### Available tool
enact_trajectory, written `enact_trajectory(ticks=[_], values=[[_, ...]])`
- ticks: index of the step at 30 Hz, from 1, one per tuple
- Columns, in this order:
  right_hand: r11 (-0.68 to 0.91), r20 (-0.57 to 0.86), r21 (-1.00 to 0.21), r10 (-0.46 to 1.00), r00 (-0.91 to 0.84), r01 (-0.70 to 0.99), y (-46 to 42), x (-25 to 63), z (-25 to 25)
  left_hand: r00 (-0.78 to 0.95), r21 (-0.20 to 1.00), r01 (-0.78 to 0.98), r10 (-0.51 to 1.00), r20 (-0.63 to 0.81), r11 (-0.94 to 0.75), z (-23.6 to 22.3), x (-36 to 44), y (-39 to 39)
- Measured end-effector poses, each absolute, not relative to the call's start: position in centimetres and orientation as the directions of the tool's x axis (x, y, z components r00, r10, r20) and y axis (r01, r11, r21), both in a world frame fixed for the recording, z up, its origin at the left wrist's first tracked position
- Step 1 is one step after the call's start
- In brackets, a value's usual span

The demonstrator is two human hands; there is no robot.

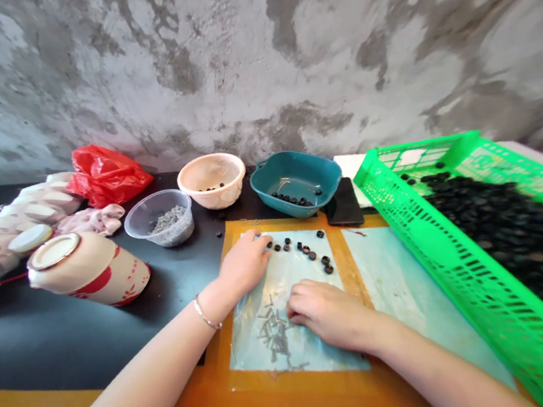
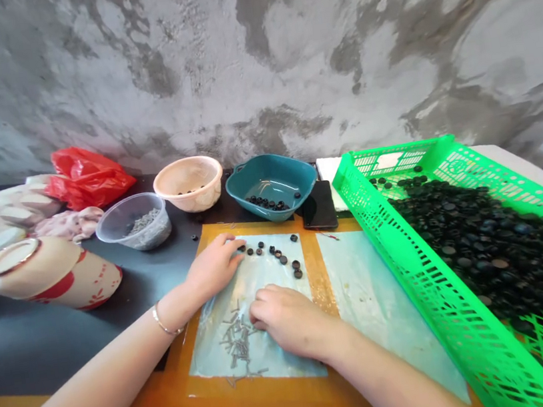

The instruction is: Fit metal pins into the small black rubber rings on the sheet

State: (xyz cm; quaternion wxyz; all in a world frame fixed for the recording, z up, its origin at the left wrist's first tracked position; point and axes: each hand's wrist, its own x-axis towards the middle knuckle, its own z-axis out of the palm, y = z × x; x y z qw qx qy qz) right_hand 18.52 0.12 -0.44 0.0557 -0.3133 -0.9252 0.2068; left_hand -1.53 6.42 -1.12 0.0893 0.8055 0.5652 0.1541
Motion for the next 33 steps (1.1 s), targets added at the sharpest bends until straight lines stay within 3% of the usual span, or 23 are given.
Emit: enact_trajectory(ticks=[4,8,11,15,19,26,33], values=[[0.697,-0.005,-0.446,0.626,-0.780,0.562,0.1,18.6,-0.2,0.330,0.314,0.873,0.926,0.182,-0.373,-1.2,-1.1,6.9],[0.514,0.038,-0.619,0.775,-0.631,0.594,0.8,19.0,0.0,0.353,0.349,0.838,0.904,0.240,-0.420,-0.6,-1.0,5.4],[0.372,0.089,-0.749,0.876,-0.474,0.548,1.3,19.4,0.0,0.333,0.506,0.748,0.902,0.274,-0.430,0.1,-0.7,3.3],[0.240,0.085,-0.875,0.931,-0.355,0.420,1.5,19.3,0.1,0.259,0.785,0.582,0.964,0.067,-0.211,0.7,0.2,1.1],[0.191,0.063,-0.903,0.944,-0.323,0.385,1.4,19.0,0.3,0.212,0.911,0.408,0.977,-0.037,-0.054,0.4,0.8,0.5],[0.149,0.011,-0.921,0.934,-0.358,0.359,1.3,19.1,0.0,0.217,0.816,0.543,0.972,0.091,-0.197,-0.5,0.5,0.2],[0.158,-0.036,-0.888,0.912,-0.409,0.431,0.7,19.1,0.2,0.486,0.535,0.661,0.843,0.231,-0.527,-1.2,-0.1,-0.4]])
